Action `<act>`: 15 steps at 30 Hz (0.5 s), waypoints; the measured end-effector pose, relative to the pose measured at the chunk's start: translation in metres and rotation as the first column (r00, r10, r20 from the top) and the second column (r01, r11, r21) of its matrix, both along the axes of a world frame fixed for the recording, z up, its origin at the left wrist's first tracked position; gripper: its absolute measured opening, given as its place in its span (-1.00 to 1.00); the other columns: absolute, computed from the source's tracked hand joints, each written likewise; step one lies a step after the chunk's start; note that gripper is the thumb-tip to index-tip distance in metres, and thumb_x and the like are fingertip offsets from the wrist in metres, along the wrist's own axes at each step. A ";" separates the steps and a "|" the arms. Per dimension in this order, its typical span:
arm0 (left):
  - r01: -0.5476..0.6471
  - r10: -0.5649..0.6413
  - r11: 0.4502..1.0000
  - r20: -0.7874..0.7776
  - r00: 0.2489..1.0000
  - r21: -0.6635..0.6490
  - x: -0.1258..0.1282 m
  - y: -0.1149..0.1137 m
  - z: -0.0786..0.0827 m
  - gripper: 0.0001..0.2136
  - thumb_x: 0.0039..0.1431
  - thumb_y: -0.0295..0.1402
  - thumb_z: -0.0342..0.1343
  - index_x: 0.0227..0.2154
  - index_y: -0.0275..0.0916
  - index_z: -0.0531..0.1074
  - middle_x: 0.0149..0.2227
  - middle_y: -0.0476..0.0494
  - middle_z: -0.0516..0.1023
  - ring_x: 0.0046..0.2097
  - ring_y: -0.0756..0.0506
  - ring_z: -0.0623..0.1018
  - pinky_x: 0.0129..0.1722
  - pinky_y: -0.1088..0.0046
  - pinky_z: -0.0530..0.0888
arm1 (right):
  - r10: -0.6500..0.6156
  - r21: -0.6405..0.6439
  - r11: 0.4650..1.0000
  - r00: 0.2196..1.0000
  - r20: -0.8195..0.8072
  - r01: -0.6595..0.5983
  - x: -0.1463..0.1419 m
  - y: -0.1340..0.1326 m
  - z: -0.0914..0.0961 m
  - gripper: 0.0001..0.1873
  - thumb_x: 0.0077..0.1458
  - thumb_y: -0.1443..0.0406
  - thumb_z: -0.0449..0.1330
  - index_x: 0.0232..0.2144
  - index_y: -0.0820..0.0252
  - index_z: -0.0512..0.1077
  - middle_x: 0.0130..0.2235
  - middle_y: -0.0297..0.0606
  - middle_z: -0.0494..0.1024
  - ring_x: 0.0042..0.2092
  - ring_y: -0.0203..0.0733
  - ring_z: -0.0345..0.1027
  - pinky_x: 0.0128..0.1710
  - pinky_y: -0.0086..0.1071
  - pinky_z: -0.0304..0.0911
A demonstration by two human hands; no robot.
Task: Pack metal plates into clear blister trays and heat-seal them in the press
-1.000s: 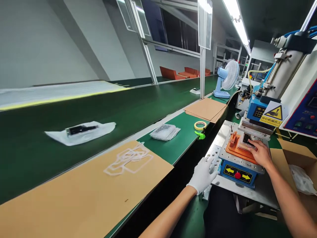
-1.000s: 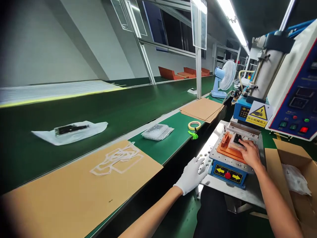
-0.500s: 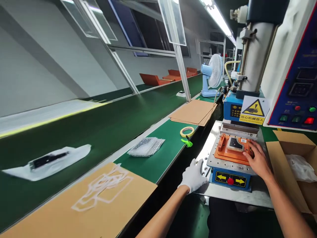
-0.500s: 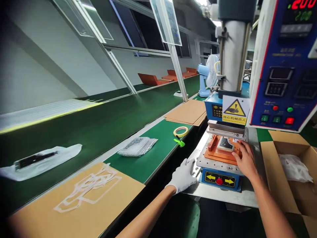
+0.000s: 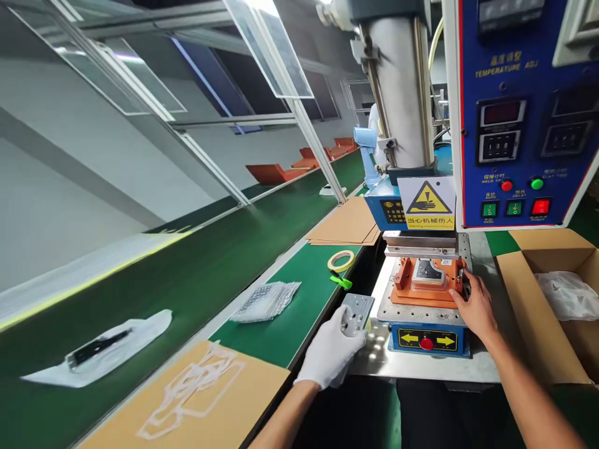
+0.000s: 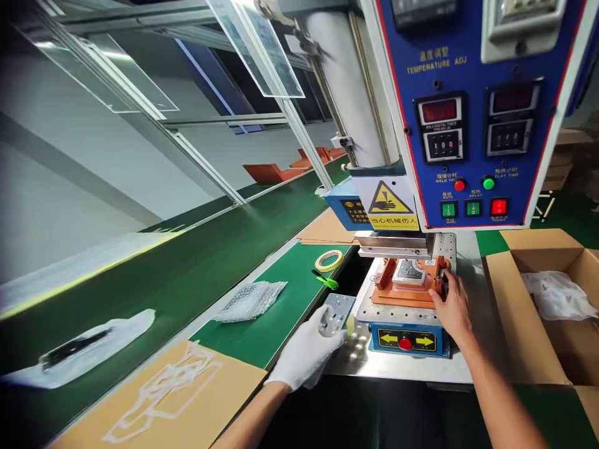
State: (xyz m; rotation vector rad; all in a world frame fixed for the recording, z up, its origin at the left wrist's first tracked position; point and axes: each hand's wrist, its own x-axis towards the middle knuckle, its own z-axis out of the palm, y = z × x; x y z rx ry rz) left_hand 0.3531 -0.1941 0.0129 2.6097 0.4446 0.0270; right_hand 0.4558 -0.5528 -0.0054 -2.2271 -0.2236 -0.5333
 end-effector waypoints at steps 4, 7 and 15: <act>0.249 -0.274 0.956 0.177 0.945 0.153 0.009 0.005 0.057 -0.20 0.06 -0.21 0.27 0.38 -0.14 0.18 0.17 -0.27 0.52 0.18 -0.31 0.52 0.21 0.21 0.44 | -0.033 0.036 0.999 0.997 -0.069 0.036 0.005 0.000 0.001 -0.36 0.18 0.10 0.33 0.25 0.21 0.42 0.18 0.07 0.61 0.19 0.22 0.52 0.23 0.12 0.40; 0.515 -0.555 0.817 0.114 0.824 0.259 0.048 -0.016 0.097 -0.23 -0.01 -0.22 0.29 0.33 -0.16 0.31 0.00 -0.29 0.54 0.01 -0.33 0.55 0.08 0.17 0.47 | -0.035 0.055 0.998 0.991 -0.128 0.042 0.003 0.001 0.004 -0.36 0.17 0.10 0.35 0.24 0.17 0.43 0.18 0.02 0.63 0.19 0.20 0.54 0.22 0.09 0.42; 0.798 -0.815 0.542 -0.067 0.576 0.264 0.136 -0.086 0.116 -0.54 -0.09 -0.25 0.24 -0.03 -0.15 0.54 -0.27 -0.13 0.57 -0.22 -0.26 0.56 -0.17 0.25 0.45 | -0.079 0.121 0.987 0.971 -0.227 0.108 -0.008 0.011 0.012 -0.39 0.13 0.17 0.40 0.22 0.10 0.46 0.17 -0.07 0.65 0.18 0.15 0.57 0.21 0.03 0.44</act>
